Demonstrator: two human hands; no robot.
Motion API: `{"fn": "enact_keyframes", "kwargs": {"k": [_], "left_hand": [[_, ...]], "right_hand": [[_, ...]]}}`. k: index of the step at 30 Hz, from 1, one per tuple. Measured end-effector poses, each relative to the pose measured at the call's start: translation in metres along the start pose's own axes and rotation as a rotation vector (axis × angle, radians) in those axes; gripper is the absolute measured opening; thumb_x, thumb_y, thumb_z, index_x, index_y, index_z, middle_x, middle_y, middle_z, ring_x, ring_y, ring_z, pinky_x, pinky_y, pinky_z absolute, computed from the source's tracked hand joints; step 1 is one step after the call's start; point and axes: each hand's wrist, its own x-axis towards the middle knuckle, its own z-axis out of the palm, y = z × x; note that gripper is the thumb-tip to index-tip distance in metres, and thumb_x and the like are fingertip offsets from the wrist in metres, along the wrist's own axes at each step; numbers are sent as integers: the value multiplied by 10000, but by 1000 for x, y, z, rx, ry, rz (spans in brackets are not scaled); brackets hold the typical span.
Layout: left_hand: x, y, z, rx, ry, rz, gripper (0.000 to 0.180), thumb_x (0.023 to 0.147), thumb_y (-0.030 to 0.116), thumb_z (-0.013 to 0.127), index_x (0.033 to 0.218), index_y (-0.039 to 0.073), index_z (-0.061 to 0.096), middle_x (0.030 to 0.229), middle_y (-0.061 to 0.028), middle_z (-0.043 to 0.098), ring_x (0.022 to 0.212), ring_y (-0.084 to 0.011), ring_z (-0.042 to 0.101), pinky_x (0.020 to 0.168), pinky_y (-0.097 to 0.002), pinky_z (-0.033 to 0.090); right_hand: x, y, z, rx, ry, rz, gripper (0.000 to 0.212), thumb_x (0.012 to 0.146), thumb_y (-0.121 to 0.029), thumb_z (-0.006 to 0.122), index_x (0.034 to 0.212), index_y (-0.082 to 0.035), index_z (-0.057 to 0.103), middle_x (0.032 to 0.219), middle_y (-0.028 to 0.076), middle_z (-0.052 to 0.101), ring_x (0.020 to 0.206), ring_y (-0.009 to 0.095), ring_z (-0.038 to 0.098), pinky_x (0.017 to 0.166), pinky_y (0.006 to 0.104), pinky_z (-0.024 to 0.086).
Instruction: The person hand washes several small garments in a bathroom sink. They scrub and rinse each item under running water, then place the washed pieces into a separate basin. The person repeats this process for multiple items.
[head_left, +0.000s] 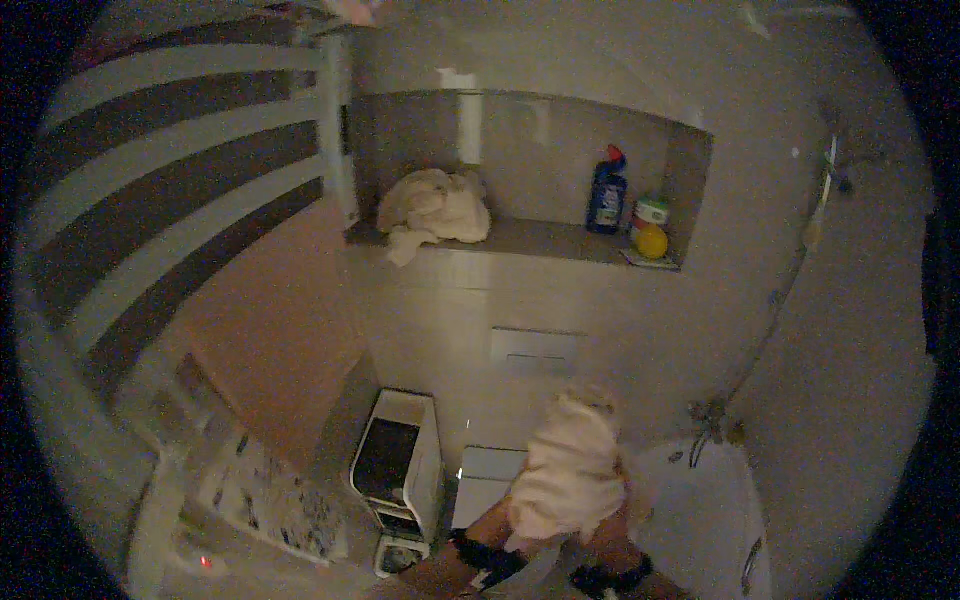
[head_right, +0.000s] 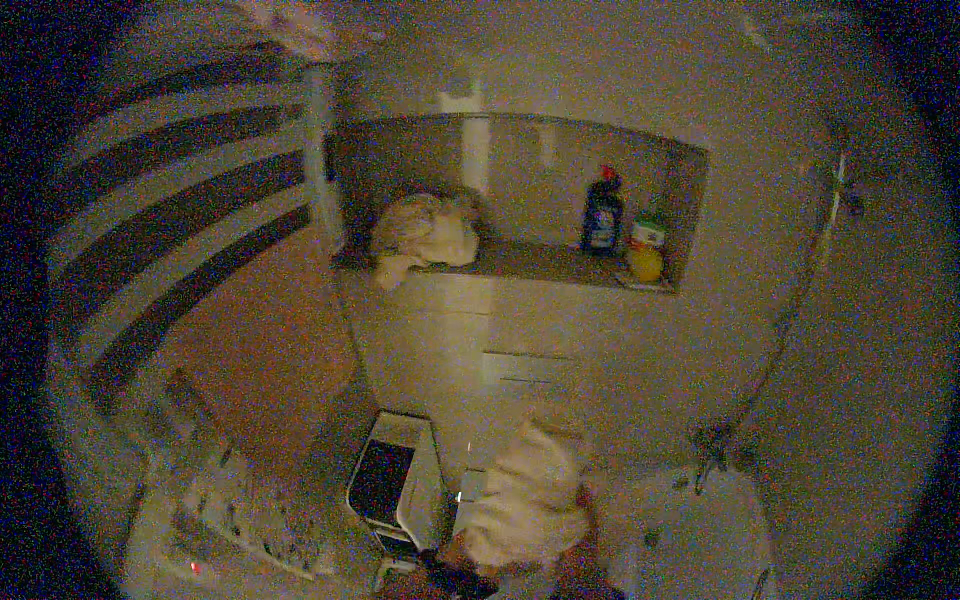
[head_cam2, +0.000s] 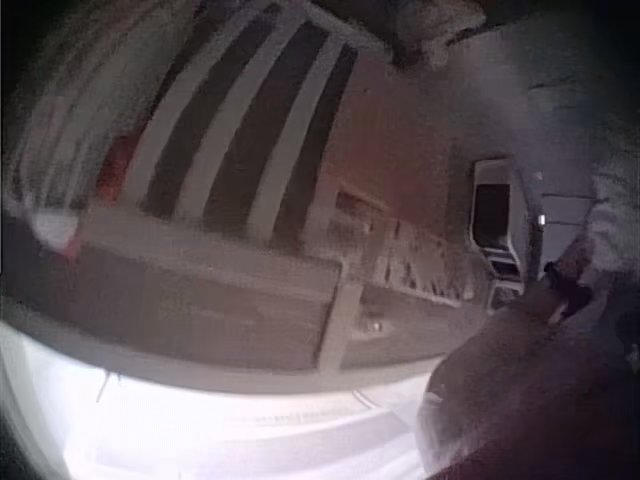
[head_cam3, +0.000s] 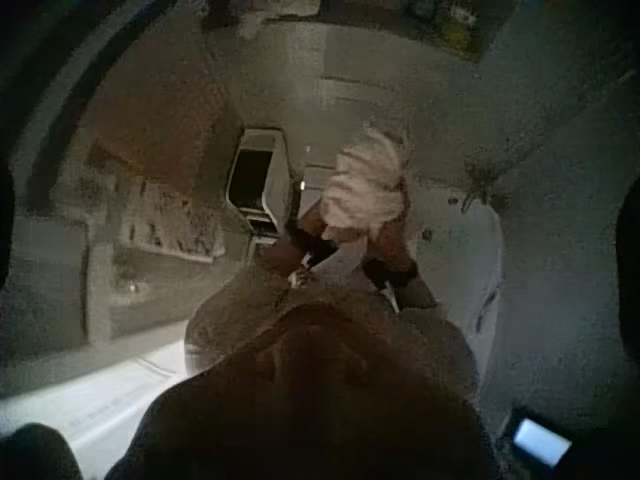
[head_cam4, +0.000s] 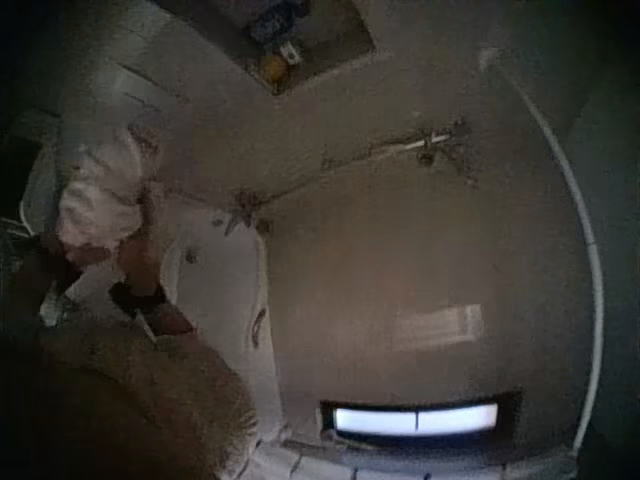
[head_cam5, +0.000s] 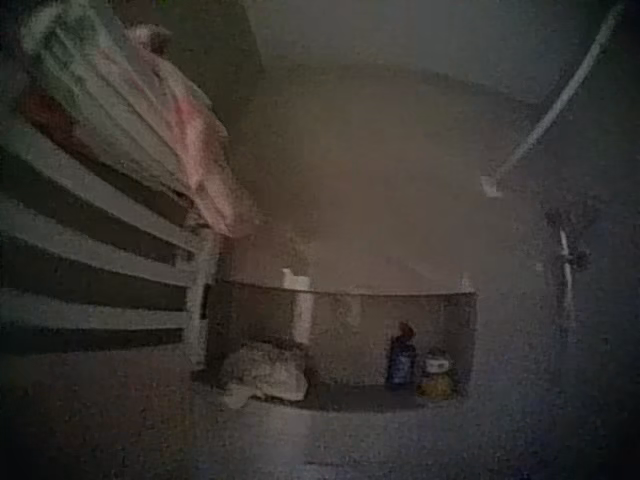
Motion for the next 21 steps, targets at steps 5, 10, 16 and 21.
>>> {"fn": "enact_keyframes", "kwargs": {"k": [5, 10, 16, 21], "left_hand": [[-44, -14, -27, -292, 280, -107, 598, 1001, 395, 535, 1479, 70, 383, 1477, -148, 474, 1345, -306, 469, 1149, -454, 348], [-101, -4, -25, -553, 506, -107, 613, 1014, 418, 504, 1489, 60, 357, 1485, -152, 464, 1329, -307, 490, 1138, -464, 373], [-199, 42, 3, -246, 519, 332, 693, 948, 351, 651, 1492, 40, 356, 1510, -136, 428, 1386, -298, 414, 1176, -432, 312], [-288, 93, 11, 1047, 867, -79, 911, 786, 279, 790, 1521, 29, 314, 1527, -111, 353, 1447, -272, 269, 1207, -306, 160]], "right_hand": [[-7, 23, -24, -33, -385, 278, 461, 968, -331, 611, 1328, -64, 503, 1235, 97, 614, 1179, 259, 570, 1003, 412, 488], [11, 46, 0, -76, -804, 343, 488, 960, -340, 621, 1344, -62, 507, 1269, 102, 609, 1188, 269, 570, 1019, 409, 473], [-39, 32, 48, -128, -1271, 233, 521, 951, -351, 633, 1365, -59, 512, 1309, 108, 603, 1198, 281, 570, 1039, 405, 455], [-111, 41, 121, 404, -1393, 1133, 635, 925, -311, 701, 1437, -33, 448, 1409, 92, 539, 1268, 238, 526, 1106, 387, 392]]}}
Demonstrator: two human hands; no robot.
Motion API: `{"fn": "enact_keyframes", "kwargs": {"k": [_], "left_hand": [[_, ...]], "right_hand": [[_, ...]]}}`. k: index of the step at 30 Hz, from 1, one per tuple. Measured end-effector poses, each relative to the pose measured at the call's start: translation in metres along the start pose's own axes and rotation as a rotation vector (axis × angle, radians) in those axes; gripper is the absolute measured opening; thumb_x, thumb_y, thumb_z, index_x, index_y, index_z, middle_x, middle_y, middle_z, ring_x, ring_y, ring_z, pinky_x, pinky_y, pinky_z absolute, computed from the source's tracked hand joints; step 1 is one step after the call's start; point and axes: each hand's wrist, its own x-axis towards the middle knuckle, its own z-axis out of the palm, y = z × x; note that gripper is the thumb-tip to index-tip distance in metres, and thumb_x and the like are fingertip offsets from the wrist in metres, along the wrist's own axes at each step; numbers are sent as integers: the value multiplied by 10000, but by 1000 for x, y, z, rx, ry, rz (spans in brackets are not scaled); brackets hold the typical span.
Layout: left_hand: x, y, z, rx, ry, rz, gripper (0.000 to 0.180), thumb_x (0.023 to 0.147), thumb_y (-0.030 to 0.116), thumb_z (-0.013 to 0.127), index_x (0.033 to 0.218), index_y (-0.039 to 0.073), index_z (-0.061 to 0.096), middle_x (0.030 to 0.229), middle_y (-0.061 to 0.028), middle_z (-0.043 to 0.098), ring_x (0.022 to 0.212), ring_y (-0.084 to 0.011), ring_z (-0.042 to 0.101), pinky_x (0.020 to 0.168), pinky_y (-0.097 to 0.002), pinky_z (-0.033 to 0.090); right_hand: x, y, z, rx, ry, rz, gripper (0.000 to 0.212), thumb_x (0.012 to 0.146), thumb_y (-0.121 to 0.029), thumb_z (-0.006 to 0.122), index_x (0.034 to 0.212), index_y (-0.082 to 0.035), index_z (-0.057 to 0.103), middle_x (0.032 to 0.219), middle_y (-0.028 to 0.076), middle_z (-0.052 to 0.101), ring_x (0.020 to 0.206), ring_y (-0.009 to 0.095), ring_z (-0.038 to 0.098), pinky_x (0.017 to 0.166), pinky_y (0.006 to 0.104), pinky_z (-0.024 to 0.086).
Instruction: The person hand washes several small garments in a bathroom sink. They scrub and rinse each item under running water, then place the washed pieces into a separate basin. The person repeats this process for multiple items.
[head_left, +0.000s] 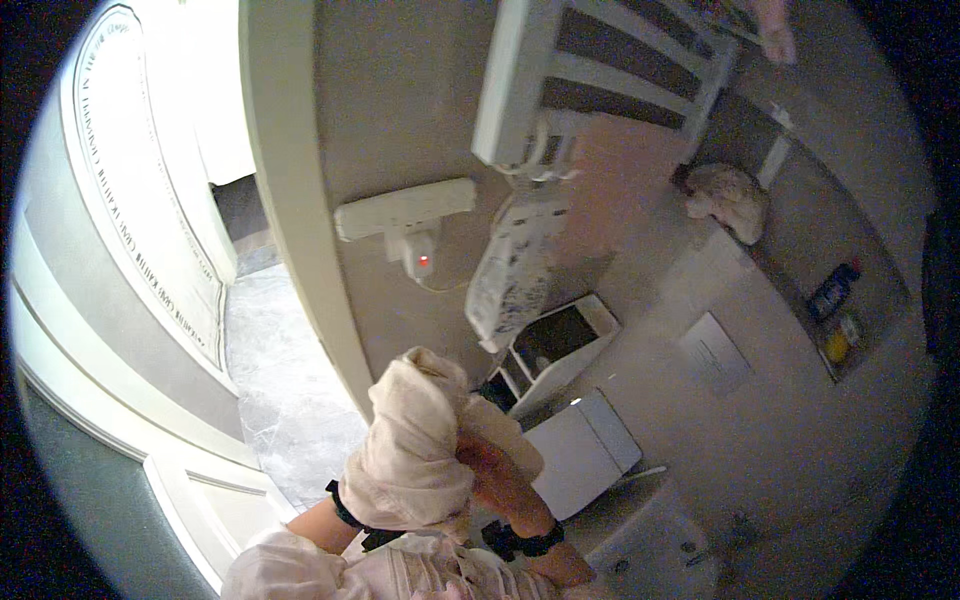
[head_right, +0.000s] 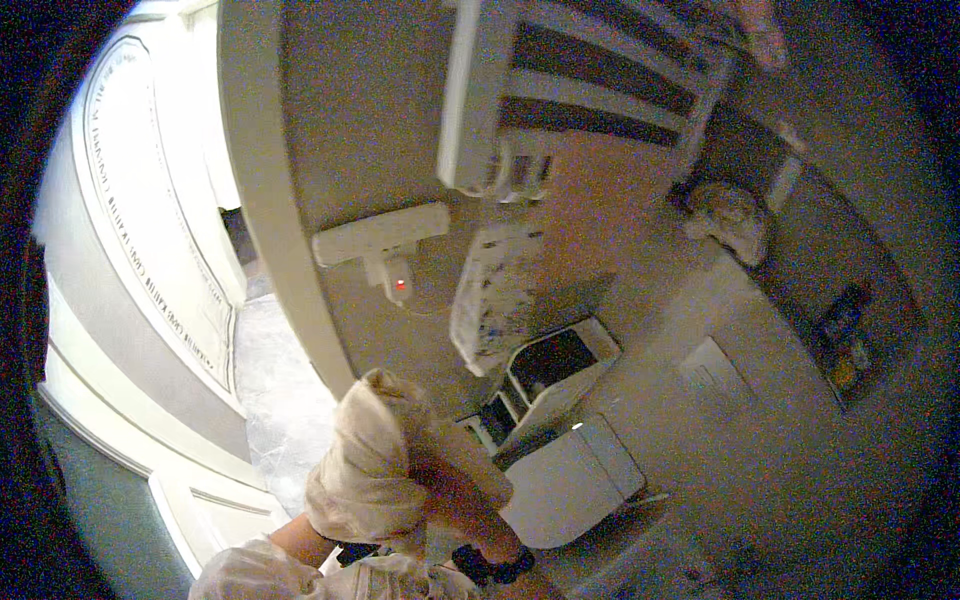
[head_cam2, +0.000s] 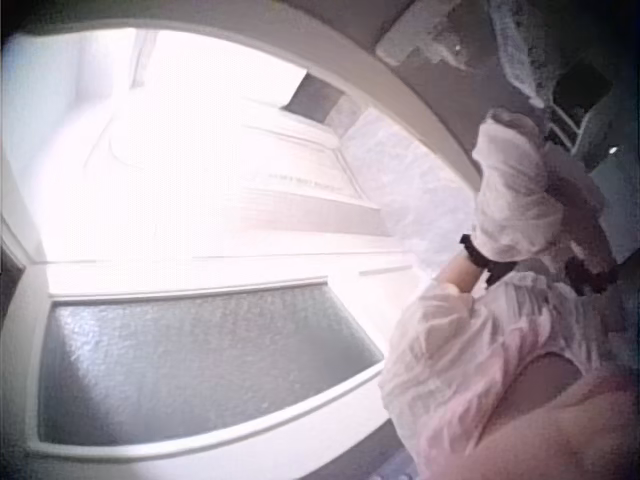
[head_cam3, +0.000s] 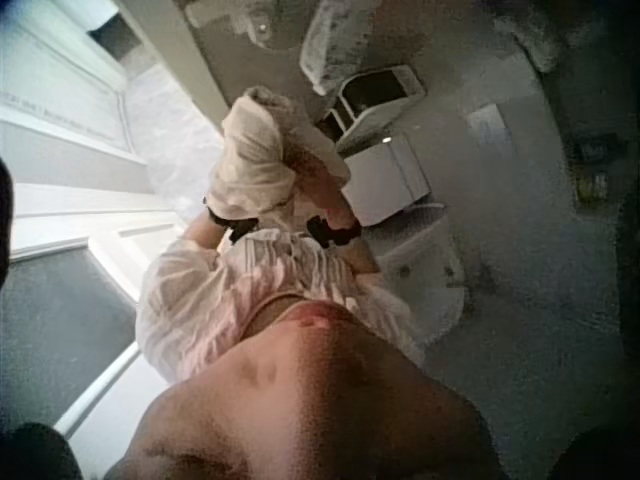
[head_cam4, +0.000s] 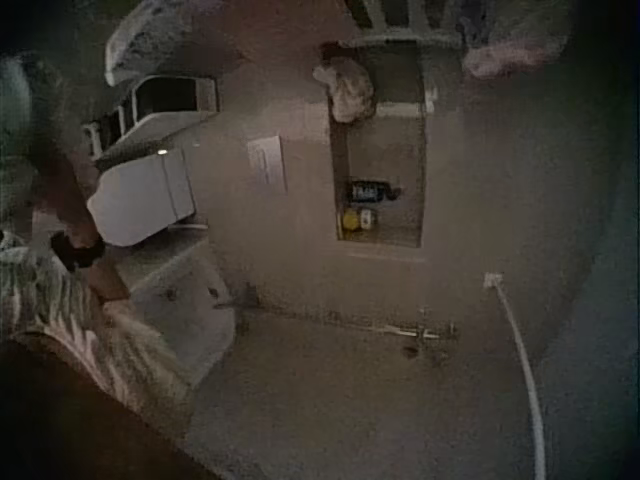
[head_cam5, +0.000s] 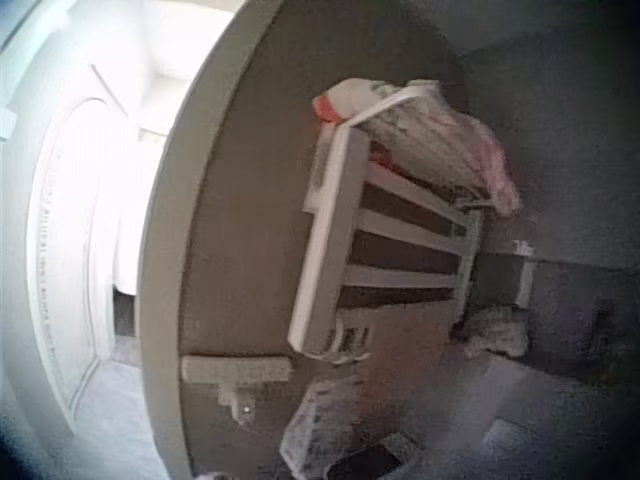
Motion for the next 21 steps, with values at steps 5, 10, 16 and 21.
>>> {"fn": "enact_keyframes", "kwargs": {"k": [5, 10, 16, 21], "left_hand": [[-47, -57, -99, 202, 379, -15, 826, 843, 280, 755, 1512, 45, 331, 1548, -150, 337, 1458, -285, 258, 1218, -363, 161], [-94, -166, -215, -246, 282, -261, 675, 964, 411, 600, 1493, 66, 364, 1500, -152, 416, 1406, -300, 374, 1182, -441, 293], [-130, -279, -334, -1884, 582, 3, 672, 1001, 550, 464, 1474, 78, 389, 1450, -151, 478, 1327, -307, 483, 1116, -472, 404], [-129, -340, -392, -1605, 828, -150, 759, 952, 654, 461, 1461, 93, 409, 1412, -147, 510, 1260, -302, 546, 1034, -467, 496]], "right_hand": [[90, 28, 61, -349, -70, -345, 553, 918, -329, 707, 1331, -31, 490, 1292, 100, 579, 1225, 212, 537, 1069, 374, 422], [208, 70, 161, -442, 43, -426, 364, 923, -93, 646, 1264, -12, 545, 1198, 80, 607, 1060, 156, 586, 944, 318, 505], [372, 128, 267, -495, 109, -511, 198, 1008, -102, 534, 1156, 15, 594, 1055, 64, 638, 883, 97, 594, 755, 237, 491], [494, 147, 309, -571, 325, -798, 204, 995, -147, 547, 1140, -6, 574, 1059, 66, 565, 923, 109, 514, 772, 271, 424]]}}
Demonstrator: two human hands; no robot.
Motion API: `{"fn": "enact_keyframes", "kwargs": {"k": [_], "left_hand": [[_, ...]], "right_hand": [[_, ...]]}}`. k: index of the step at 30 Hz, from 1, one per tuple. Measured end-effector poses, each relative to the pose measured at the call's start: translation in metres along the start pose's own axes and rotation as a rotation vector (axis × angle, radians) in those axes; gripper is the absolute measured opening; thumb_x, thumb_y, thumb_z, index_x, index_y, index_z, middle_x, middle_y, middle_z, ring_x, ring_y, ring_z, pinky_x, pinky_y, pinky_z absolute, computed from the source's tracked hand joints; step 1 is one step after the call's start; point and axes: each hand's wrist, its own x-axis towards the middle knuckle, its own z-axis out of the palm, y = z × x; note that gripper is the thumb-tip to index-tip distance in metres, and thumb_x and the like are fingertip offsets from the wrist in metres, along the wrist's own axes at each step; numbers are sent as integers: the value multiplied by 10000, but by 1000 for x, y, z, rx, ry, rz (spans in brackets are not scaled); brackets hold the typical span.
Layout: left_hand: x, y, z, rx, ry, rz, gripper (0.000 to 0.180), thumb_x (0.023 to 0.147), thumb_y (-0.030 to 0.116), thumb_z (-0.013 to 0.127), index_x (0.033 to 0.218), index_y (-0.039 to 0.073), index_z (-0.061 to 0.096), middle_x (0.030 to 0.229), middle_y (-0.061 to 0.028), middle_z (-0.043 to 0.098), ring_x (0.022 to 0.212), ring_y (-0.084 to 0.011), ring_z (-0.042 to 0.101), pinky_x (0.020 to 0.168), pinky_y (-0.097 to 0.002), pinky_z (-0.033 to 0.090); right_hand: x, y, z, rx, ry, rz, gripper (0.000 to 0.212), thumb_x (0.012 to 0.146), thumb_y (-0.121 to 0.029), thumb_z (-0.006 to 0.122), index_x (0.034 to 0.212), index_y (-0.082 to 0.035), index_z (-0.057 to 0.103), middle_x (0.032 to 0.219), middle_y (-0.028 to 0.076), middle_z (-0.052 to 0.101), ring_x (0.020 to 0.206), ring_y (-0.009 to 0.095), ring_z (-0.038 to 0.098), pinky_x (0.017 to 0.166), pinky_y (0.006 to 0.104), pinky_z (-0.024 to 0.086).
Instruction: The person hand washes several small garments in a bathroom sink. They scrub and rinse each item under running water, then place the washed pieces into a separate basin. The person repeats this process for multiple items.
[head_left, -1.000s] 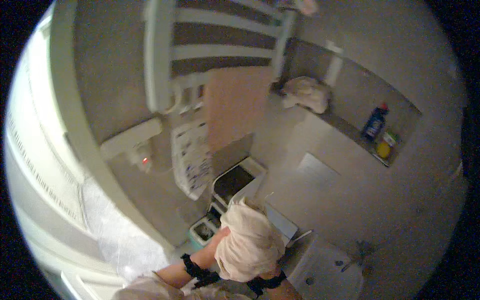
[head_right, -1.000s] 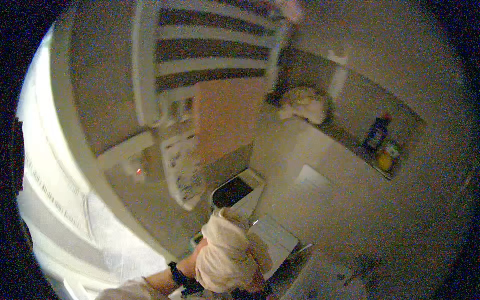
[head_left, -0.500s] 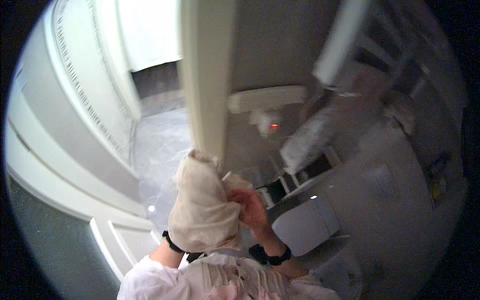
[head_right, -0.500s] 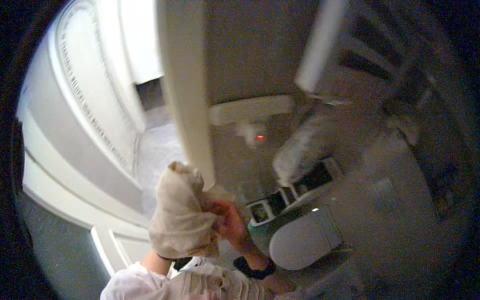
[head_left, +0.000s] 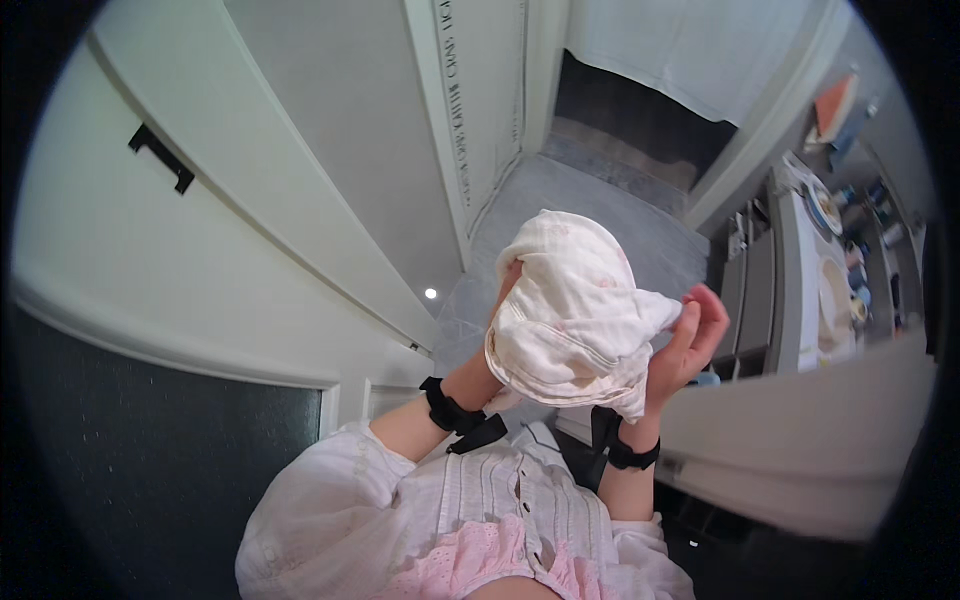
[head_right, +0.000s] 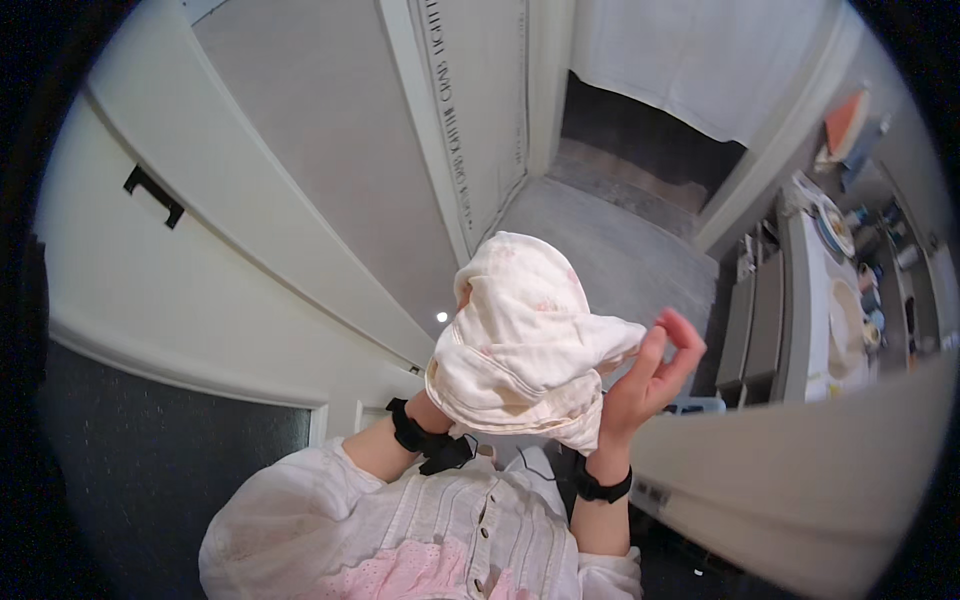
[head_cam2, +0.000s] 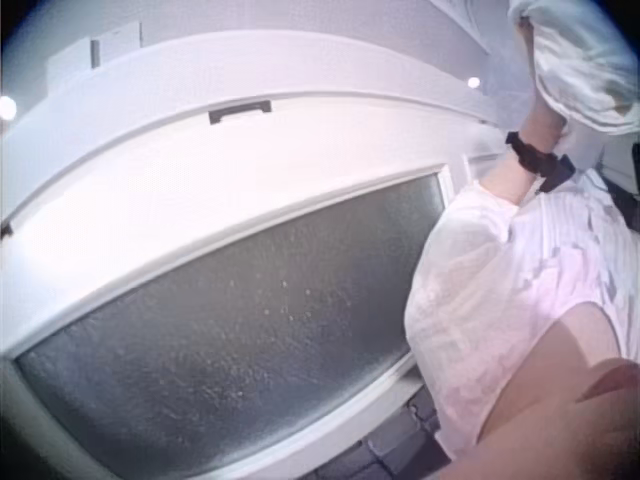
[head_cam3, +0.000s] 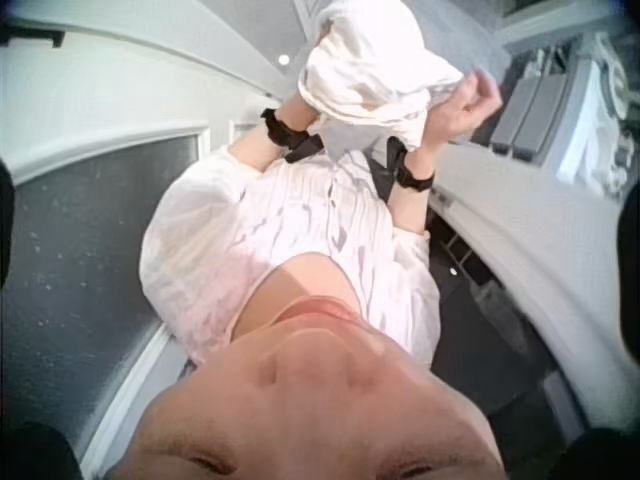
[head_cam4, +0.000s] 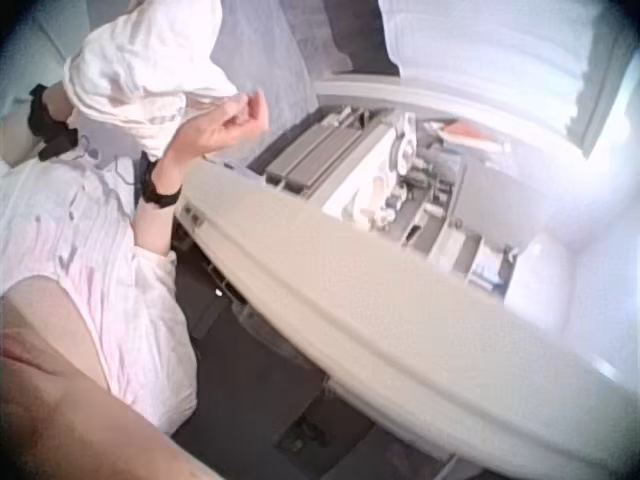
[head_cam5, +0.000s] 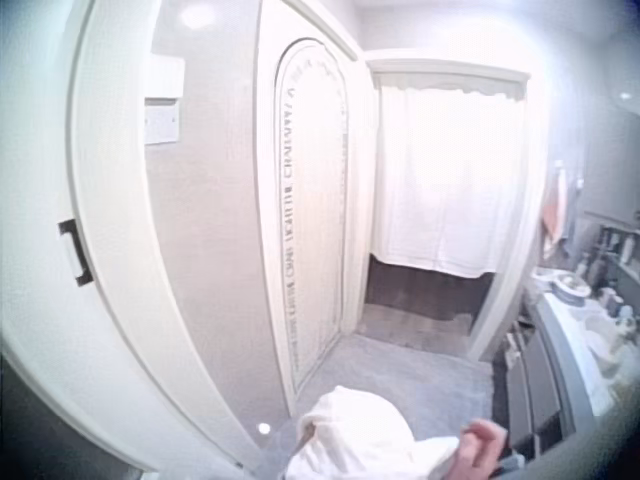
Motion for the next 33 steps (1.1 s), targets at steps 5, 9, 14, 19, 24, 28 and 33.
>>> {"fn": "enact_keyframes", "kwargs": {"k": [5, 9, 14, 19, 24, 28, 33], "left_hand": [[48, 32, -54, 342, 74, 123, 720, 963, 614, 455, 1457, 91, 415, 1413, -142, 509, 1264, -292, 539, 1041, -453, 485], [102, 59, -90, 383, 157, 185, 690, 972, 582, 450, 1453, 88, 420, 1414, -138, 508, 1267, -283, 533, 1046, -441, 476], [215, 108, -101, 399, 244, 296, 652, 984, 542, 444, 1449, 85, 426, 1415, -133, 507, 1271, -273, 526, 1053, -427, 466], [349, 160, -101, 292, 289, 457, 615, 995, 501, 438, 1445, 83, 432, 1416, -128, 506, 1275, -263, 518, 1060, -412, 455], [482, 185, -115, 252, 277, 448, 578, 1006, 461, 432, 1441, 80, 438, 1417, -124, 505, 1278, -252, 511, 1067, -397, 444], [604, 173, -131, 256, 234, 310, 550, 1015, 429, 427, 1437, 77, 443, 1417, -120, 504, 1282, -244, 505, 1073, -386, 436], [767, 130, -133, 306, 86, 55, 515, 1026, 389, 421, 1433, 74, 449, 1418, -115, 503, 1285, -233, 498, 1079, -371, 425]], "right_hand": [[41, 81, 138, -377, -217, -788, 188, 931, -97, 592, 1113, -52, 603, 1117, 121, 564, 956, 192, 526, 830, 306, 413], [40, 87, 204, 168, -586, -458, 167, 887, -31, 570, 1044, -34, 627, 961, 121, 608, 882, 236, 525, 771, 347, 433], [151, 126, 261, 1180, -1576, 95, 171, 896, -37, 567, 1039, 3, 652, 1001, 168, 671, 913, 307, 641, 819, 389, 493], [272, 236, 299, 1440, -1441, 1275, 402, 1055, -286, 353, 1270, 8, 523, 1159, 318, 631, 1068, 419, 646, 782, 515, 553], [371, 334, 308, 441, -973, 869, 579, 991, -436, 489, 1395, -26, 428, 1315, 216, 575, 1193, 317, 580, 928, 492, 500], [413, 383, 316, 350, -834, 685, 1009, 776, -411, 784, 1515, -15, 224, 1469, 145, 397, 1363, 254, 398, 1075, 425, 370], [499, 432, 320, -175, -425, 340, 793, 900, -291, 686, 1509, -24, 253, 1433, 120, 458, 1308, 225, 450, 1098, 371, 341]]}}
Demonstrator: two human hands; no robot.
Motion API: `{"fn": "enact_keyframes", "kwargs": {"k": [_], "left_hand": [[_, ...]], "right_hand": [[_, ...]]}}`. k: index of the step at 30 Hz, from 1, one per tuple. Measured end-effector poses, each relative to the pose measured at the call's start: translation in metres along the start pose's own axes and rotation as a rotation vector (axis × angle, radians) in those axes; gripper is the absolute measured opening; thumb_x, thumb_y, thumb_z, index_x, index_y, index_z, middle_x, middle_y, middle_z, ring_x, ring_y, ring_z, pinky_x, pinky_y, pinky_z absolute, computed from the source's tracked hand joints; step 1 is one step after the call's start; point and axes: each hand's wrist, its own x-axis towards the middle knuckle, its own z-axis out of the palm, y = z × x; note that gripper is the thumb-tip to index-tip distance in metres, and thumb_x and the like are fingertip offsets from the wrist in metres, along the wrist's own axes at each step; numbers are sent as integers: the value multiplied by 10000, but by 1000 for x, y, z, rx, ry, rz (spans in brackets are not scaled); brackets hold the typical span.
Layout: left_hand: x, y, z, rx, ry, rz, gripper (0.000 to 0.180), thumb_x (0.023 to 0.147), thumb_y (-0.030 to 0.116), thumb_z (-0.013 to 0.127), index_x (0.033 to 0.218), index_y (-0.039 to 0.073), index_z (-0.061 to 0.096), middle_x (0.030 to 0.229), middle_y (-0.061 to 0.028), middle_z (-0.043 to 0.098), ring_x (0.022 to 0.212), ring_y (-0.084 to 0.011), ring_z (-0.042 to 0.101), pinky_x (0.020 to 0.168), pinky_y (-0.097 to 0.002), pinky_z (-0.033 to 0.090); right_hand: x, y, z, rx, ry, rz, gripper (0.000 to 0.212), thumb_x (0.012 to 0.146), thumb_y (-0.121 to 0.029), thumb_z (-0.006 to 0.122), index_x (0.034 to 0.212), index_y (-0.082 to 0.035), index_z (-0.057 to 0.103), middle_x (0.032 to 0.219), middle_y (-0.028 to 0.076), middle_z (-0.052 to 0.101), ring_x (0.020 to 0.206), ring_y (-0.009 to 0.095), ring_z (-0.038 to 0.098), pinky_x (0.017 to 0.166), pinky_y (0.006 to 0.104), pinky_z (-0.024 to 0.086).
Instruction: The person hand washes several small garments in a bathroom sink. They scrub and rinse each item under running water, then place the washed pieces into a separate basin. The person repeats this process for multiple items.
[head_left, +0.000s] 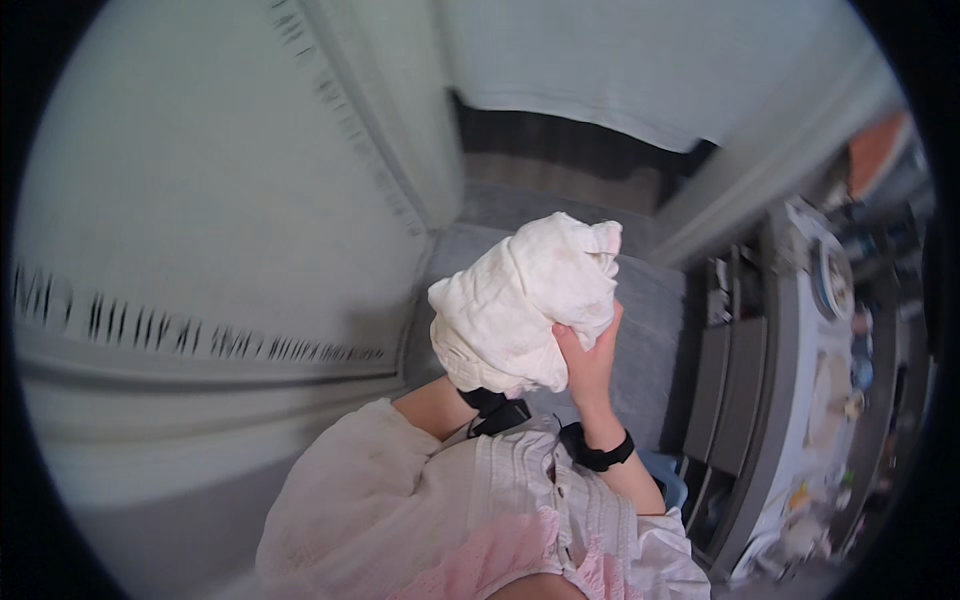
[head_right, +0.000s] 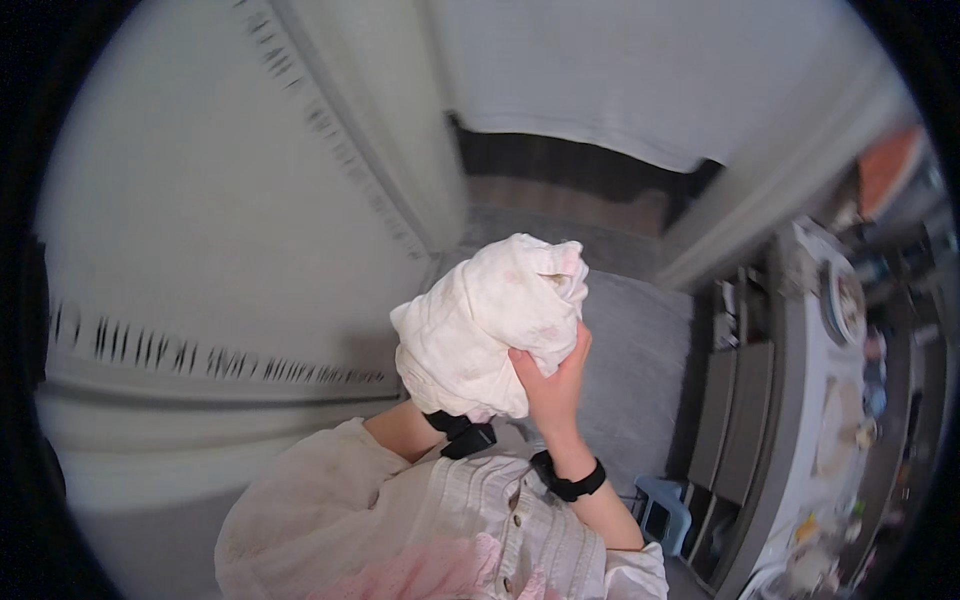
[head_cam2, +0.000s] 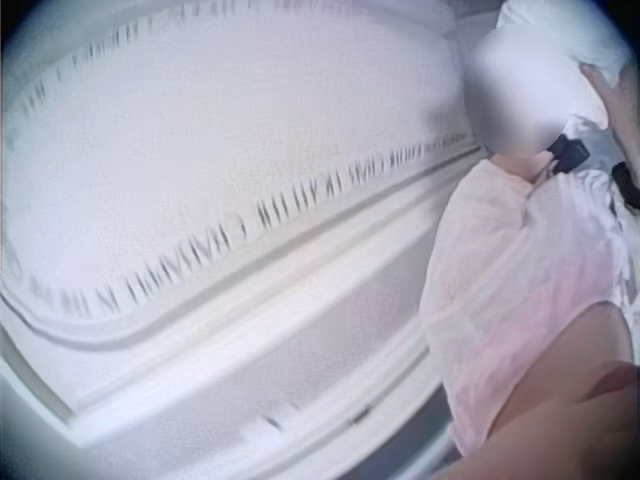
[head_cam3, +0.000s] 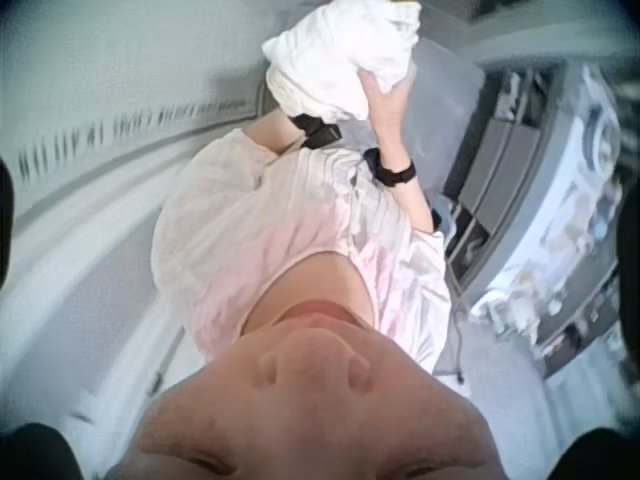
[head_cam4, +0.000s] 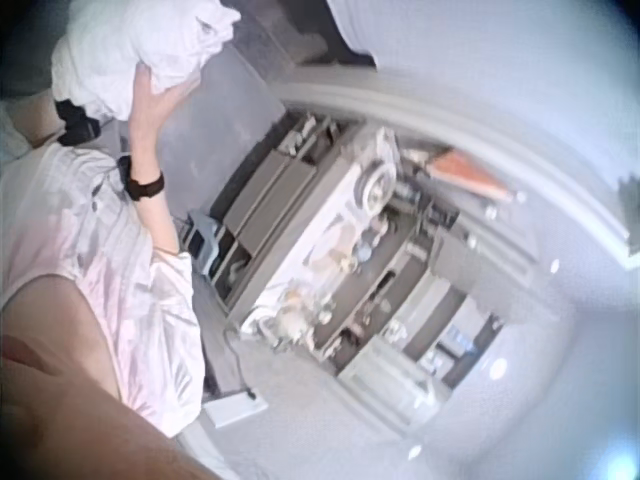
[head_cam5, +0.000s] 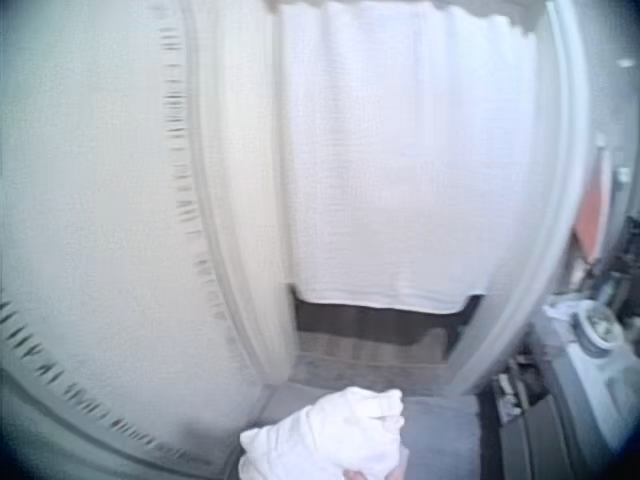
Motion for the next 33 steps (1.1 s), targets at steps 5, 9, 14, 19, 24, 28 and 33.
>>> {"fn": "enact_keyframes", "kwargs": {"k": [5, 9, 14, 19, 24, 28, 33], "left_hand": [[105, -102, 52, 237, -313, -261, 481, 1037, 348, 414, 1429, 72, 455, 1419, -110, 502, 1289, -223, 491, 1086, -357, 414], [152, -154, 97, 690, -1006, -144, 455, 1046, 316, 409, 1425, 69, 460, 1420, -106, 501, 1292, -214, 485, 1092, -345, 406], [215, -240, 249, 170, -480, -883, 369, 1003, 169, 536, 1334, 6, 538, 1232, -164, 632, 1078, -319, 637, 892, -394, 538], [266, -305, 380, 606, -1157, -82, 372, 999, 159, 536, 1338, 7, 537, 1296, -129, 606, 1155, -269, 595, 959, -359, 494], [274, -354, 495, 671, -1235, -189, 428, 1020, 222, 502, 1406, 39, 473, 1404, -91, 525, 1258, -166, 502, 1052, -318, 405], [284, -412, 595, 443, -1087, -751, 546, 1038, 393, 459, 1470, 65, 396, 1422, -67, 492, 1286, -157, 483, 1062, -347, 404], [292, -500, 687, 441, -1222, -930, 575, 1040, 399, 444, 1490, 50, 364, 1441, -129, 455, 1322, -226, 462, 1058, -404, 417]], "right_hand": [[58, 21, -100, 417, 560, 140, 502, 931, -195, 637, 1348, 17, 453, 1310, 127, 534, 1209, 220, 518, 1036, 347, 388], [68, 49, -188, 392, 743, 119, 446, 994, -226, 549, 1352, 31, 481, 1304, 127, 588, 1173, 196, 576, 981, 338, 457], [73, 69, -319, 368, 809, 178, 434, 986, -222, 541, 1341, 23, 497, 1258, 117, 613, 1102, 187, 616, 927, 322, 497], [78, 76, -453, 609, 985, 177, 433, 981, -212, 540, 1343, 22, 497, 1261, 118, 612, 1100, 194, 621, 926, 324, 502], [73, 62, -572, 713, 1262, 168, 433, 976, -203, 540, 1344, 21, 498, 1263, 120, 612, 1098, 201, 626, 926, 326, 507], [55, 51, -667, 507, 1529, -120, 452, 932, -153, 572, 1341, 27, 501, 1222, 128, 628, 1060, 214, 631, 893, 348, 520], [20, 106, -795, -170, 1952, -18, 482, 873, -207, 676, 1271, 20, 527, 1337, 191, 543, 1150, 267, 571, 918, 382, 489]]}}
